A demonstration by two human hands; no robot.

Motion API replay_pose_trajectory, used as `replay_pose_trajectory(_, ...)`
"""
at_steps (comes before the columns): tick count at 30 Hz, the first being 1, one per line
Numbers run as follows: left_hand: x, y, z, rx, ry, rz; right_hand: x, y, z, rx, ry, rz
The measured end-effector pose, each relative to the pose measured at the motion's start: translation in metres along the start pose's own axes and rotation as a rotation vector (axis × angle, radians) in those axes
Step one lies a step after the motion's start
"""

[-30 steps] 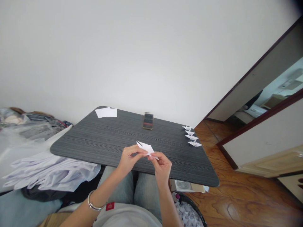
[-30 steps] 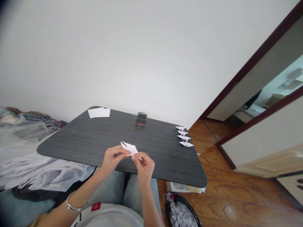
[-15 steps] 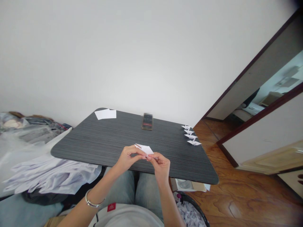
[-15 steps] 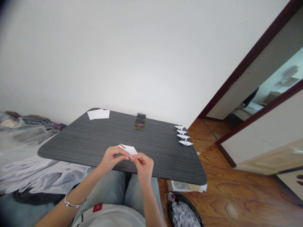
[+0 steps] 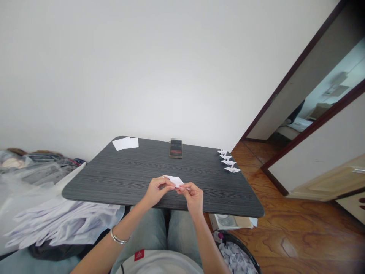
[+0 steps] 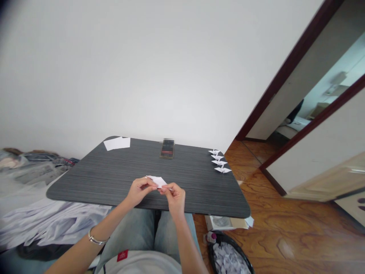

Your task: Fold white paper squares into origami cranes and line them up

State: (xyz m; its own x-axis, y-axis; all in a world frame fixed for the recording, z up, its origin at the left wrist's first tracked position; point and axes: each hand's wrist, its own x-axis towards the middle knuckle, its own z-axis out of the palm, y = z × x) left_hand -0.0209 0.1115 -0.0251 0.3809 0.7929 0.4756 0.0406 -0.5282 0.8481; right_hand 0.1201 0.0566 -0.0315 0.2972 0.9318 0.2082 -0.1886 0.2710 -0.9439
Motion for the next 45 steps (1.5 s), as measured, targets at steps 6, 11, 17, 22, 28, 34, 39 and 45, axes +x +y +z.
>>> replay_pose_trajectory(6,0.007,-0.01,0.005,0.058,0.061,0.024,0.01,0.01,-0.003,-0.006,-0.002,-0.003)
replay_pose_trajectory(11,0.015,-0.013,0.006,0.067,0.011,0.042,0.019,0.015,-0.007,-0.029,-0.002,-0.023)
replay_pose_trajectory(17,0.02,-0.021,0.005,0.019,-0.035,0.011,0.027,0.019,-0.009,-0.047,-0.018,-0.04)
replay_pose_trajectory(22,0.022,-0.022,0.004,0.087,-0.013,0.003,0.029,0.021,-0.008,-0.041,-0.044,-0.044)
replay_pose_trajectory(28,0.024,-0.024,0.008,0.026,-0.044,-0.061,0.029,0.02,-0.01,-0.021,-0.045,-0.036)
replay_pose_trajectory(34,0.026,-0.024,0.011,0.031,-0.059,-0.079,0.03,0.02,-0.011,-0.012,-0.067,-0.034)
replay_pose_trajectory(39,0.026,-0.021,0.013,-0.005,-0.023,-0.117,0.031,0.021,-0.012,-0.011,-0.017,-0.023)
replay_pose_trajectory(45,0.025,-0.022,0.016,-0.025,-0.004,-0.156,0.031,0.021,-0.013,-0.008,0.028,-0.034)
